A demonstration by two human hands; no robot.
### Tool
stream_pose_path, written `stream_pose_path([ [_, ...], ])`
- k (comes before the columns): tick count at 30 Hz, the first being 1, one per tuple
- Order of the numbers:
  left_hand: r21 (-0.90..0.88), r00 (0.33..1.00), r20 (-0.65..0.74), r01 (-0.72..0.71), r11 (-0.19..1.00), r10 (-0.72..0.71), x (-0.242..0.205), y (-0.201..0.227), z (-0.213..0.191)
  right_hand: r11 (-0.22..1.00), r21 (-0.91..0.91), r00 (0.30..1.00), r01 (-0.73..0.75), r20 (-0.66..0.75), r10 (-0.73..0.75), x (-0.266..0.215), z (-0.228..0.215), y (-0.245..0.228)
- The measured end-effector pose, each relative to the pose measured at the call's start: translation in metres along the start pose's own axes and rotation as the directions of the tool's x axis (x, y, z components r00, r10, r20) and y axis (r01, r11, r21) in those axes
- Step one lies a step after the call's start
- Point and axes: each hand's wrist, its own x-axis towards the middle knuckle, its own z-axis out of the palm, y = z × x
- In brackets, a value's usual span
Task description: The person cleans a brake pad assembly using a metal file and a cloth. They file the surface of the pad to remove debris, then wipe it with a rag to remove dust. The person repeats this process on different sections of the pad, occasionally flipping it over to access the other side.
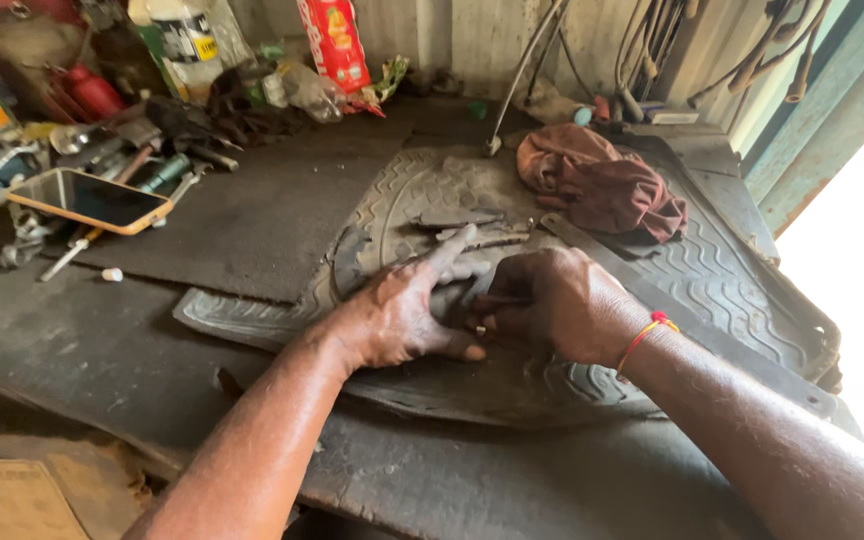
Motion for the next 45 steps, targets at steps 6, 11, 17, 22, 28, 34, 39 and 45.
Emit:
stream_pose_path([
  [6, -0.085, 0.999, -0.027, -0.02, 0.996, 0.018, 0.004, -0.007, 0.0, 1.0, 0.013, 0.992, -0.017, -0.121, 0.019, 0.002, 0.01, -0.007],
  [11, -0.09, 0.995, -0.084, -0.057, 0.994, 0.05, 0.0, -0.013, 0.004, 0.992, -0.042, 0.989, -0.116, -0.095, 0.111, 0.0, 0.017, -0.002],
  [17, -0.05, 0.993, -0.092, -0.084, 0.995, 0.079, 0.005, -0.013, 0.002, 0.976, -0.212, 0.958, 0.051, -0.266, -0.108, 0.014, 0.04, 0.003],
  [22, -0.224, 0.991, -0.108, -0.098, 0.97, 0.076, 0.003, -0.021, 0.008, 0.992, -0.092, 0.98, -0.091, -0.183, 0.073, -0.009, 0.034, 0.004],
  [28, 0.036, 0.993, -0.113, -0.024, 0.999, 0.028, 0.001, -0.009, 0.001, 0.994, -0.099, 0.96, -0.056, -0.279, 0.027, -0.007, 0.034, -0.015],
  [34, 0.072, 0.99, -0.139, -0.006, 0.997, 0.016, 0.001, -0.011, 0.003, 0.984, -0.161, 0.948, -0.07, -0.317, 0.016, 0.002, 0.028, -0.009],
  [39, -0.104, 0.99, -0.127, -0.068, 0.992, 0.055, 0.001, -0.016, 0.004, 0.992, -0.05, 0.969, -0.116, -0.225, 0.102, -0.01, 0.031, -0.01],
  [45, 0.053, 0.99, -0.134, -0.041, 0.998, 0.048, 0.0, -0.01, 0.001, 0.993, -0.092, 0.962, -0.077, -0.268, 0.05, -0.01, 0.029, -0.008],
])
